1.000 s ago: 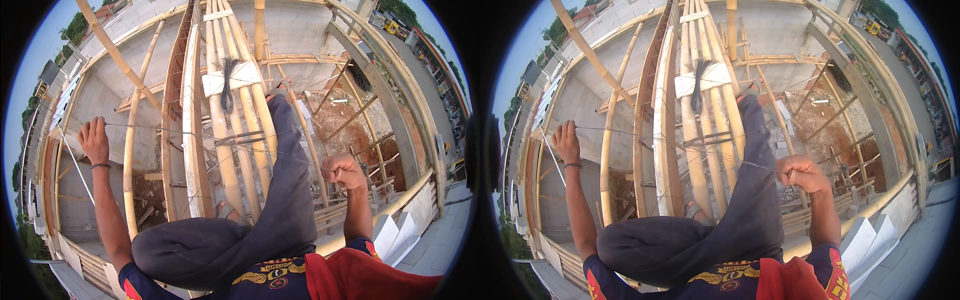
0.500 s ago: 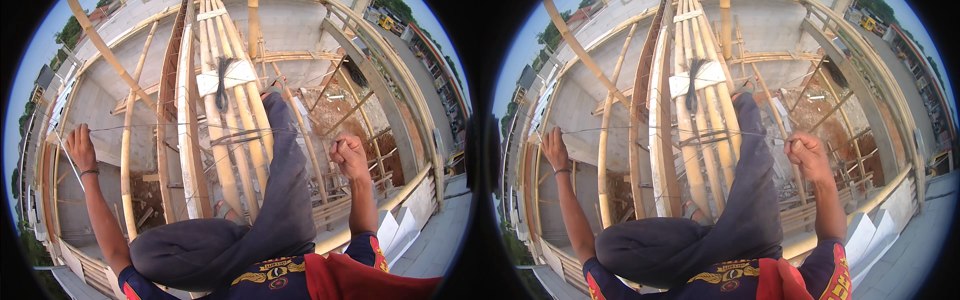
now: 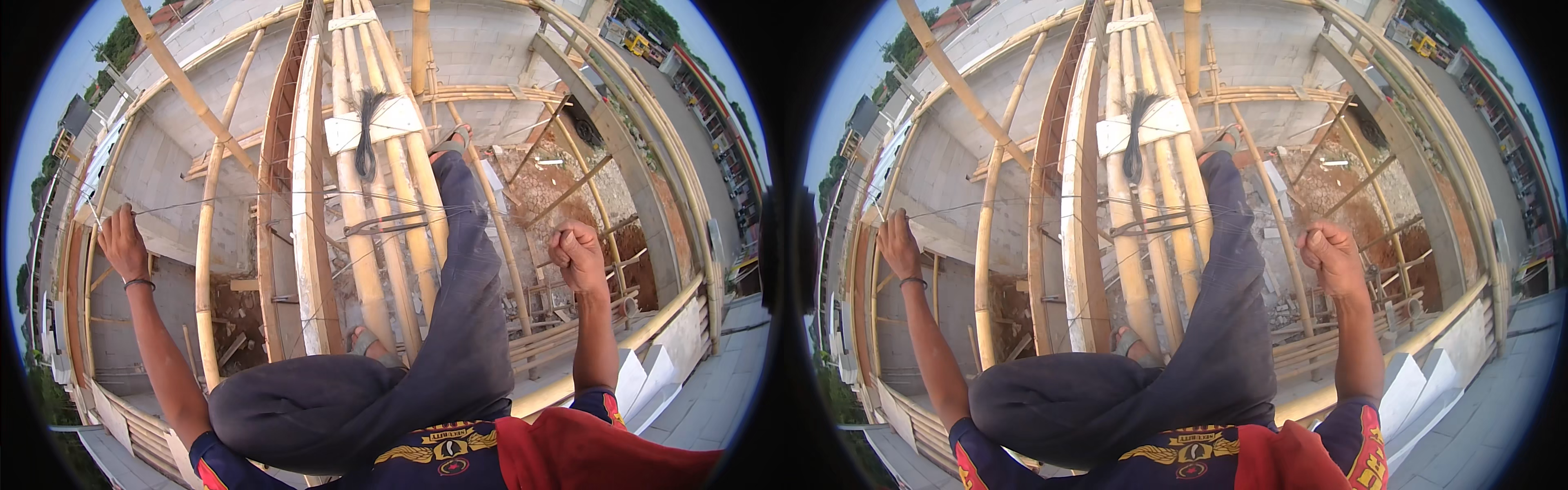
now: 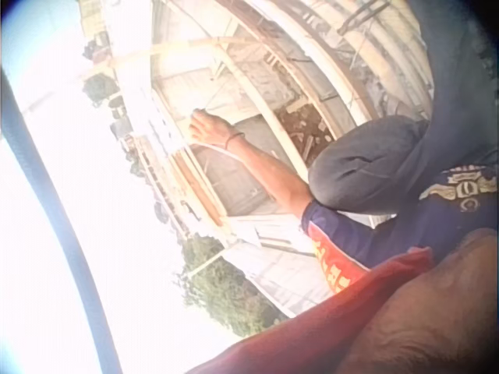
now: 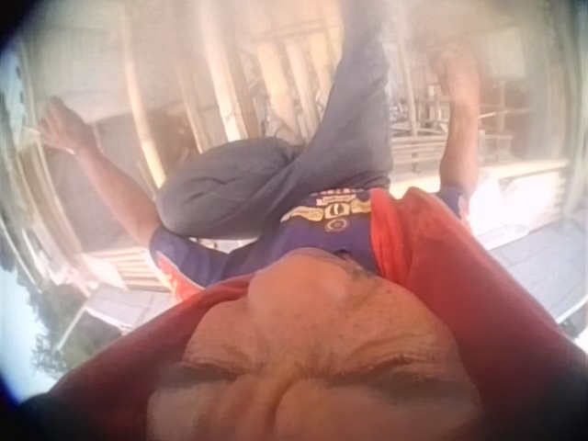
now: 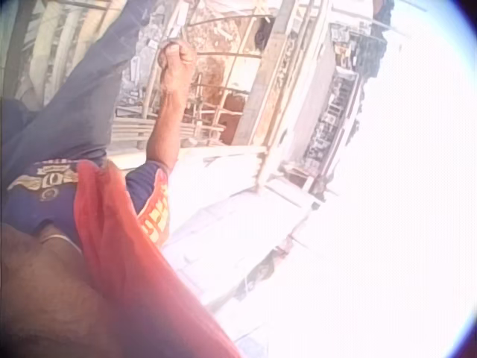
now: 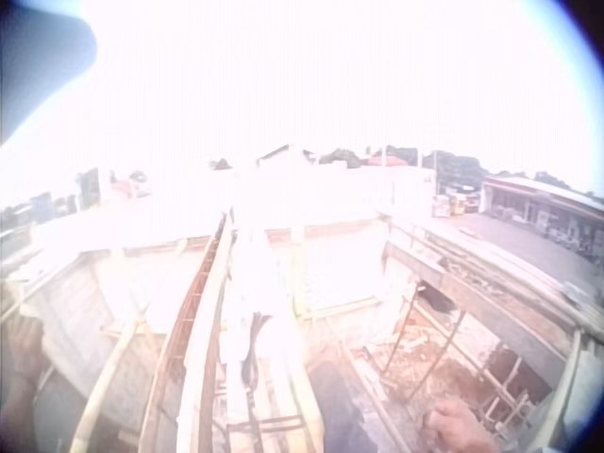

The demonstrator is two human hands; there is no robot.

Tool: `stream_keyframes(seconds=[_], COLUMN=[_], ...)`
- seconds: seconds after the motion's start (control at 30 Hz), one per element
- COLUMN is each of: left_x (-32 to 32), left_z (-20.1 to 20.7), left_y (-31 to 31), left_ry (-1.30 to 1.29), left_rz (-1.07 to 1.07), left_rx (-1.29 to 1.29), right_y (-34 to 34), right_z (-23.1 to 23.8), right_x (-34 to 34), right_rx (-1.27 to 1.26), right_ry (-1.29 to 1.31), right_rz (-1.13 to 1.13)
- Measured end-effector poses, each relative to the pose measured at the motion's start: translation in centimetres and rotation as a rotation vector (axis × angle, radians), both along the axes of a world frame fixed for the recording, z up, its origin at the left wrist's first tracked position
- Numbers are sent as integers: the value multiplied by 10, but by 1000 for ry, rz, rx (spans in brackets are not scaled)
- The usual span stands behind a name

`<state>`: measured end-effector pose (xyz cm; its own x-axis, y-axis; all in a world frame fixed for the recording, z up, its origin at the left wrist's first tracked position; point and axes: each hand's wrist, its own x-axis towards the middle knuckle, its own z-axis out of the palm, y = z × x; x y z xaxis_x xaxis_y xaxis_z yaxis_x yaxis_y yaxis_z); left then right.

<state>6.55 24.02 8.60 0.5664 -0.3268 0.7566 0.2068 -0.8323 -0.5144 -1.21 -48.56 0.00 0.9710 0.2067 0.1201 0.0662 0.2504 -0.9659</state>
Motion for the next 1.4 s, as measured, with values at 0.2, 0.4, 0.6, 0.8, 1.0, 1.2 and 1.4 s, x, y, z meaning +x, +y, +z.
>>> stream_keyframes(seconds=[0.2, 0.4, 0.6, 0.8, 1.0, 1.2, 1.4], left_x=[3, 1, 10, 6, -3, 0, -9], left_z=[4, 23, 30, 43, 49, 51, 48], left_y=[1, 0, -5, 4, -17, -11, 8], left_ry=[23, 74, 104, 157, 139, 177, 243], left_rz=[-132, -132, -278, -214, -278, -255, -218], left_rx=[-133, -15, -122, -104, -7, -26, -36], right_y=[21, 1, 12, -13, -16, -2, -26], right_z=[7, 23, 11, 18, -1, 5, 9], right_x=[-5, -13, 4, 1, 16, 11, 15], right_rx=[-1095, 144, -1184, -196, -500, -991, -72], right_ry=[-175, -214, -328, -268, 151, -47, -54], right_rz=[412, 483, -233, 806, -276, 798, 108])
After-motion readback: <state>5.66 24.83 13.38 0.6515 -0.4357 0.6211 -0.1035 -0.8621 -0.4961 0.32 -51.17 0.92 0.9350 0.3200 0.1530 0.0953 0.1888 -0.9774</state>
